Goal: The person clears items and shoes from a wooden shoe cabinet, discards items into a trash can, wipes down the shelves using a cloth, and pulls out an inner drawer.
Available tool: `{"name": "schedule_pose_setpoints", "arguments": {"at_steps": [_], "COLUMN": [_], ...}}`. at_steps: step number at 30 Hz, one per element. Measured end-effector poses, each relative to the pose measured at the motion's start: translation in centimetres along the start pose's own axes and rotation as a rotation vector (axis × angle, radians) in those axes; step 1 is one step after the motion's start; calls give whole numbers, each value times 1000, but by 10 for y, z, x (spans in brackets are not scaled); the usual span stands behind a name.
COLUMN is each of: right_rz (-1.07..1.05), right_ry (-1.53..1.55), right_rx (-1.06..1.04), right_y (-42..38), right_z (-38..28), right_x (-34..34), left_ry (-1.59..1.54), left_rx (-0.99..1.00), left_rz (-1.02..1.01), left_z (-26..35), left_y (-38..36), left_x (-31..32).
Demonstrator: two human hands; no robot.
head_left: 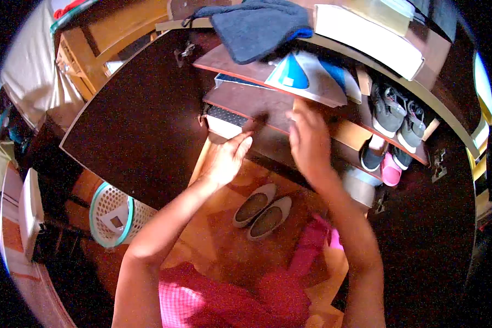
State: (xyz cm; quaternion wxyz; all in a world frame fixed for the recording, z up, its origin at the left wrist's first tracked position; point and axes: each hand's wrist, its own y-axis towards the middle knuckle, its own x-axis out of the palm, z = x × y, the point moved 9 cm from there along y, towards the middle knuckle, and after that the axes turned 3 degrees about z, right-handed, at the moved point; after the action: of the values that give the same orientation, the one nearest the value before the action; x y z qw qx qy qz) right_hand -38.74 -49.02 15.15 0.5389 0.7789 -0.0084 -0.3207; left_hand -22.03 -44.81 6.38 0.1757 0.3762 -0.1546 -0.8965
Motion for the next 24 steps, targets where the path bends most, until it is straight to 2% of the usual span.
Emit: {"name": "schedule_pose_setpoints", "arguments": {"at_steps": [2,3,5,7,8,10,14,15,17,18,20,21,22,24], "right_rz": [-20,-17,-13,-263,-253,-340,-497,-495,-547,-543,-337,-382,-385,-257], "right_ry": [-196,-269,-342,-186,-179,-168,-233,-237,-536,-542,-570,-598,-608,-492], "right_rx": [-115,-134,-153,95,94,164,87,93,-160,-155,-323,-331,-328,-503], "right_y": [24,34,45,51,52,55,63,63,56,54,47,42,37,21], "right_z": [31,43,67,108,117,124,116,119,116,119,108,102,101,77], "right_x": [-2,0,6,28,29,28,31,36,60,61,47,42,38,24], "left_ry": [-428,-423,-707,-720,-730,-755,-845,-915,-1041,-1131,-1223,-1298,-1377,-1474], "left_rx": [-216,-212,-389,-449,-518,-531,-519,-576,-634,-586,-644,-628,-721,-664], "left_rz": [-115,-116,-150,-158,-166,-179,-120,-62,18,-11,98,58,119,-25], "left_z": [-15,-10,-10,1,2,-6,-21,-14,-14,-10,-20,-28,-31,-19], "left_y": [10,14,15,18,19,26,47,50,64,76,91,101,104,111], "left_x": [38,44,63,67,70,79,92,84,78,79,76,78,76,70]}}
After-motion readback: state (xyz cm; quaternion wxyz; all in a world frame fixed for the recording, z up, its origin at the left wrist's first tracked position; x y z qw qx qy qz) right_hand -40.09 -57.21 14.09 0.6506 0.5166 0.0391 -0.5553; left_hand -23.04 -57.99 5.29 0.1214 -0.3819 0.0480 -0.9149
